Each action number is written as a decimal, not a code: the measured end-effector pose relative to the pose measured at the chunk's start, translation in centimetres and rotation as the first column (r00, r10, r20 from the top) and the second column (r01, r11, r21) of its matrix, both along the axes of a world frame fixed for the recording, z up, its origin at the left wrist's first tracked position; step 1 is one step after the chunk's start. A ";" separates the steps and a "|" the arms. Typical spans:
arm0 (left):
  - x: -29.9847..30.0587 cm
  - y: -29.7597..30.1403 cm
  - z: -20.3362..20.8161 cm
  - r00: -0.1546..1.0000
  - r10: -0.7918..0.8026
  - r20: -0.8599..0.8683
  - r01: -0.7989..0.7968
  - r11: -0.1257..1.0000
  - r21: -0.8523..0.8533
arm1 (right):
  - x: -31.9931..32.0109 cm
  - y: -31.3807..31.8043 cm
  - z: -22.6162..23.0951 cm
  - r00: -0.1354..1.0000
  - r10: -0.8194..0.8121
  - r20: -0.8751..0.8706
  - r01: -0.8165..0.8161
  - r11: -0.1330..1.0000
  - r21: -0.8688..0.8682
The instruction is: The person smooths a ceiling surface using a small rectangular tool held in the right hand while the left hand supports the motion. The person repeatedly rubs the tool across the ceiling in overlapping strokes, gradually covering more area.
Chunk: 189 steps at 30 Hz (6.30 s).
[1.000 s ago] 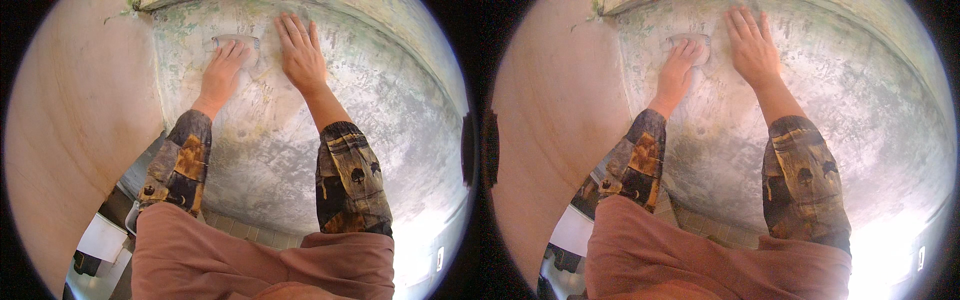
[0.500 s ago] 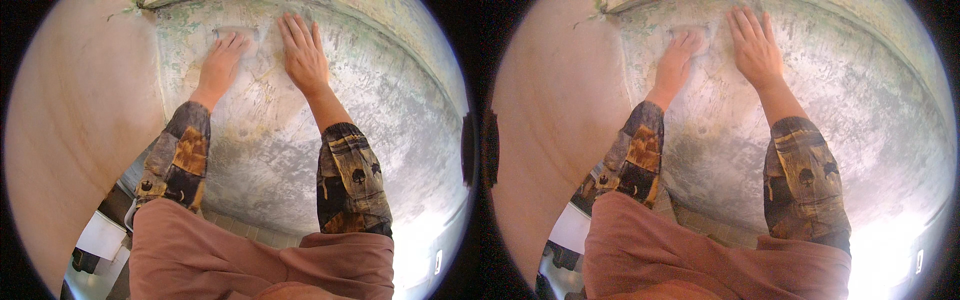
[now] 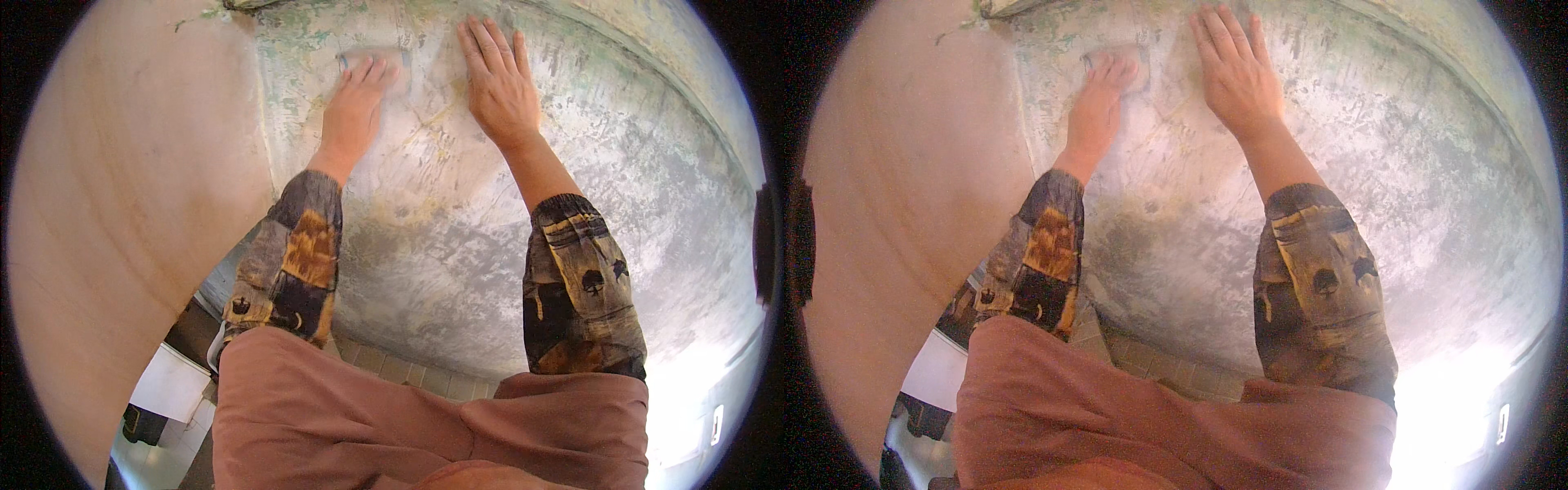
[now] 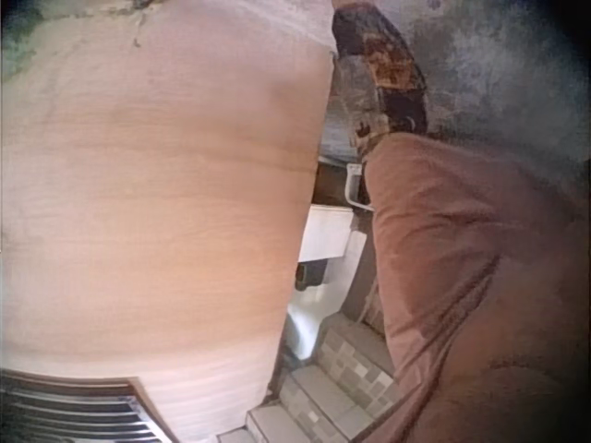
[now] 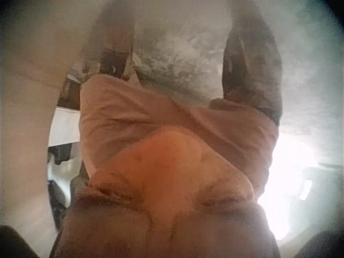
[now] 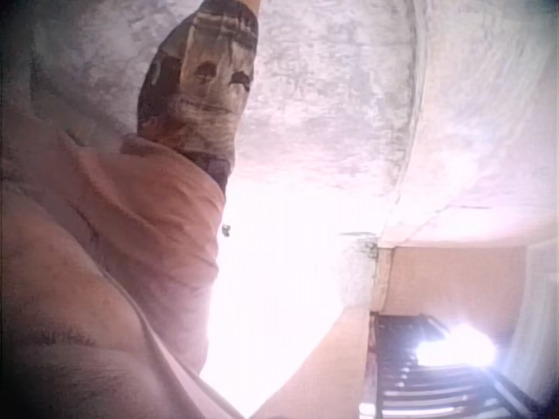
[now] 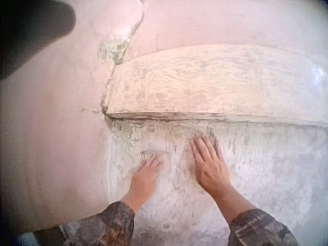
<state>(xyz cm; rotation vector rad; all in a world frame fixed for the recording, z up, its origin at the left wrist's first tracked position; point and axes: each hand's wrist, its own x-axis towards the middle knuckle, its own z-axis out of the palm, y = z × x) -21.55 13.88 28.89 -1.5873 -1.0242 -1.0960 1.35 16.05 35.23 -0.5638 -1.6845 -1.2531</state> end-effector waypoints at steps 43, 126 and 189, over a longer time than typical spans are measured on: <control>-8.9 0.6 3.8 0.972 -0.014 0.235 -0.029 0.984 0.178 | -6.6 0.3 1.4 0.995 -0.081 0.064 0.079 0.996 0.035; -10.0 1.6 10.1 0.768 0.308 0.561 -0.310 0.946 -0.094 | -12.5 1.1 3.9 0.975 -0.034 0.219 0.027 0.999 0.033; 0.8 -0.8 8.9 0.868 0.156 0.471 -0.139 0.988 -0.072 | -5.4 2.6 5.9 0.967 0.163 0.197 -0.156 0.986 -0.052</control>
